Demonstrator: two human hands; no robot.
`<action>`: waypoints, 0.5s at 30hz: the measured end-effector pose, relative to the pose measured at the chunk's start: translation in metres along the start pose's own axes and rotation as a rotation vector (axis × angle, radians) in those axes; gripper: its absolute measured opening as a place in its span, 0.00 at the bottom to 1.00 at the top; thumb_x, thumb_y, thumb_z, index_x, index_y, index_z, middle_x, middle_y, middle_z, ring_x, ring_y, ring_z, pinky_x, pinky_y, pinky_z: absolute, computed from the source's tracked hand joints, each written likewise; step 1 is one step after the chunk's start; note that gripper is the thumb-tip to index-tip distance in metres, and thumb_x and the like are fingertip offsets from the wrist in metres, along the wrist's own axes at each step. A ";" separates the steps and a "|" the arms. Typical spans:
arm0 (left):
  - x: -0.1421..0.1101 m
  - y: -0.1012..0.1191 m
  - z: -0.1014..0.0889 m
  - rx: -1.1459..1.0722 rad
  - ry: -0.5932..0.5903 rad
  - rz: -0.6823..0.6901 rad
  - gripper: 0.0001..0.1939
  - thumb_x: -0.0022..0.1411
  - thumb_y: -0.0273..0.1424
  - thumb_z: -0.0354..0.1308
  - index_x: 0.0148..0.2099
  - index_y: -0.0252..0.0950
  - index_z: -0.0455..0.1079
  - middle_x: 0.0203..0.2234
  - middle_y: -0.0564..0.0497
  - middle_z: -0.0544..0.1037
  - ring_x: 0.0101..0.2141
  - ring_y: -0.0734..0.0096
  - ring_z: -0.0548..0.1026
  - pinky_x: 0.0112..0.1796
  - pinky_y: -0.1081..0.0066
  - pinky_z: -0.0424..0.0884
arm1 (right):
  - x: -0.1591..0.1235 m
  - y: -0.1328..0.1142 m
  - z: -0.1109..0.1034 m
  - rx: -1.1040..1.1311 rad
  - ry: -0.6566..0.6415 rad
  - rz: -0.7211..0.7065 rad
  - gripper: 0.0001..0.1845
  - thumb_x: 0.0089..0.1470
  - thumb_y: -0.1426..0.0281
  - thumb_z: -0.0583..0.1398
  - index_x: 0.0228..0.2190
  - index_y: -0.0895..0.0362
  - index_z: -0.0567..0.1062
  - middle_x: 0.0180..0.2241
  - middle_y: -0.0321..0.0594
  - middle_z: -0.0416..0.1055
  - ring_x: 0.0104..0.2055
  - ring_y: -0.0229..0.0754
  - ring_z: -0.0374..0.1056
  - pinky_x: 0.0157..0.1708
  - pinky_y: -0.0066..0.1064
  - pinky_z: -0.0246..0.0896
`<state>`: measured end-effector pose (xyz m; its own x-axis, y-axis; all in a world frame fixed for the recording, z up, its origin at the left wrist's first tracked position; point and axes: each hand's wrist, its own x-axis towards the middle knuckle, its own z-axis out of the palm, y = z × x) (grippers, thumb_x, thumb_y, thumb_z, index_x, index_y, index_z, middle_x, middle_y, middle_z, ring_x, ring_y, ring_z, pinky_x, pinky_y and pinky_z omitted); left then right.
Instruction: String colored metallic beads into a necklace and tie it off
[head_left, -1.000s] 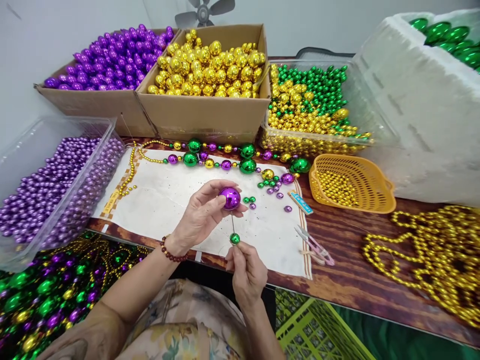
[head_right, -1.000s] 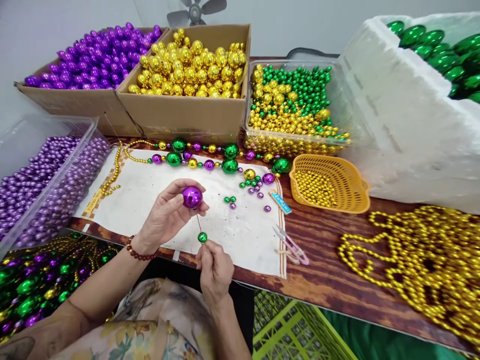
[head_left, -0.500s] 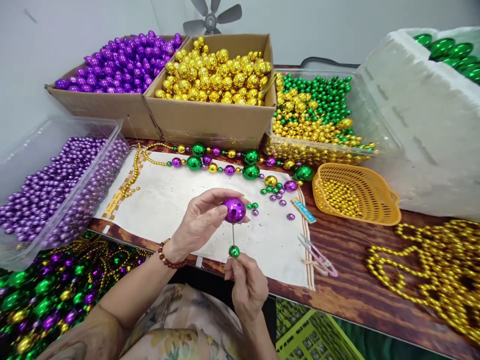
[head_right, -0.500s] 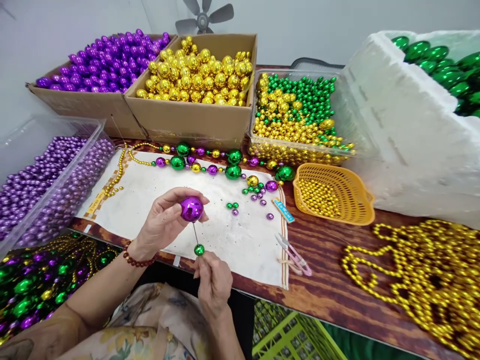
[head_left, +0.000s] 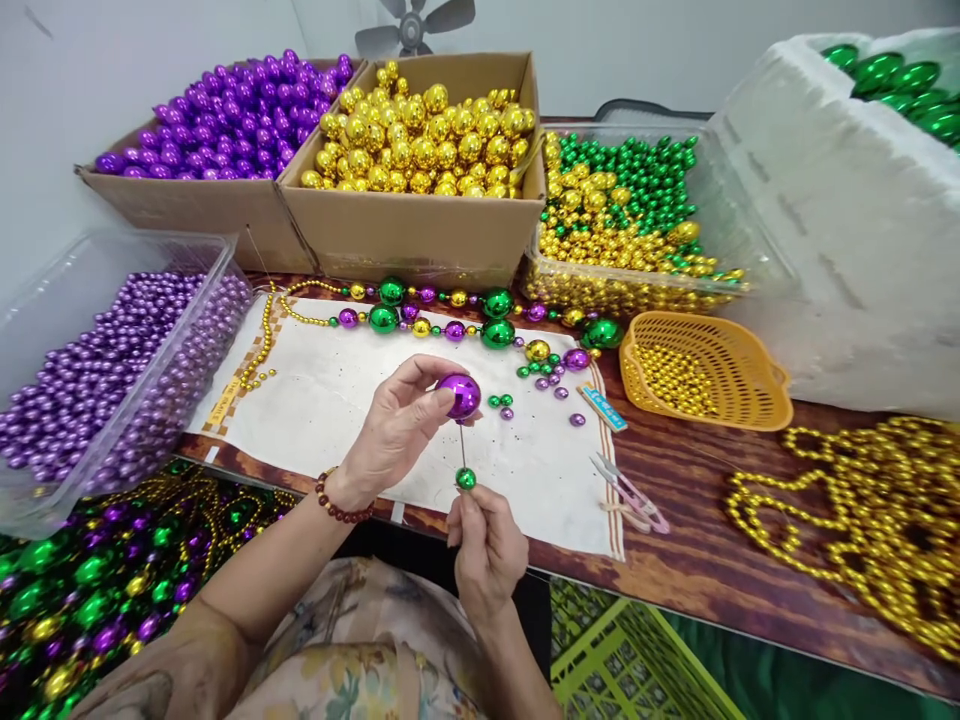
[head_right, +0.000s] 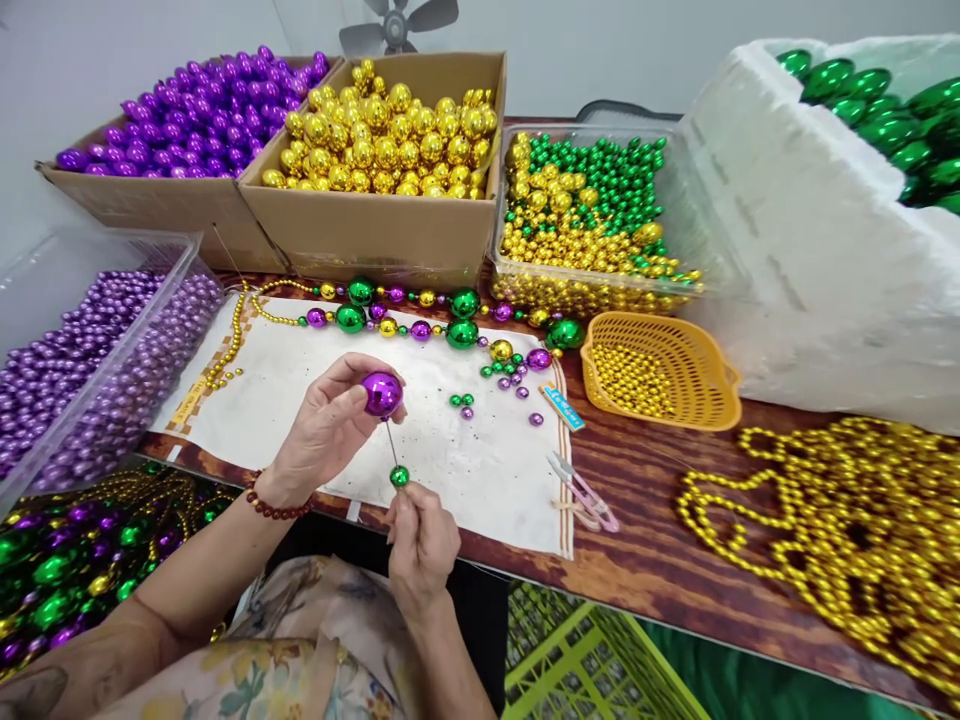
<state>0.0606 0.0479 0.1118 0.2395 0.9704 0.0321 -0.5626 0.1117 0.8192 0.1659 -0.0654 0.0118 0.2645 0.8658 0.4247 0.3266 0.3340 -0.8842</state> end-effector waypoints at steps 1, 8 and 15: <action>0.001 0.000 0.000 0.000 0.008 0.003 0.15 0.55 0.37 0.72 0.40 0.37 0.75 0.35 0.52 0.77 0.32 0.75 0.76 0.35 0.72 0.76 | 0.001 0.000 0.001 -0.030 -0.004 -0.045 0.08 0.67 0.75 0.53 0.42 0.55 0.72 0.20 0.29 0.68 0.16 0.31 0.62 0.21 0.25 0.58; 0.001 -0.001 0.004 0.017 -0.006 0.011 0.16 0.54 0.36 0.73 0.41 0.37 0.72 0.35 0.54 0.76 0.32 0.75 0.78 0.35 0.72 0.77 | -0.002 0.006 0.003 -0.004 0.038 0.011 0.08 0.67 0.76 0.53 0.42 0.55 0.71 0.20 0.27 0.68 0.15 0.31 0.62 0.20 0.25 0.58; -0.001 0.001 0.003 -0.029 -0.078 -0.003 0.14 0.57 0.37 0.71 0.42 0.38 0.74 0.37 0.52 0.77 0.33 0.74 0.79 0.37 0.71 0.78 | 0.002 0.003 -0.002 -0.015 -0.022 -0.109 0.09 0.65 0.79 0.54 0.42 0.54 0.71 0.22 0.29 0.70 0.18 0.31 0.65 0.24 0.26 0.61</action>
<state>0.0620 0.0460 0.1139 0.3014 0.9506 0.0744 -0.5838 0.1223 0.8026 0.1688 -0.0632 0.0108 0.2070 0.8323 0.5142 0.3661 0.4215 -0.8297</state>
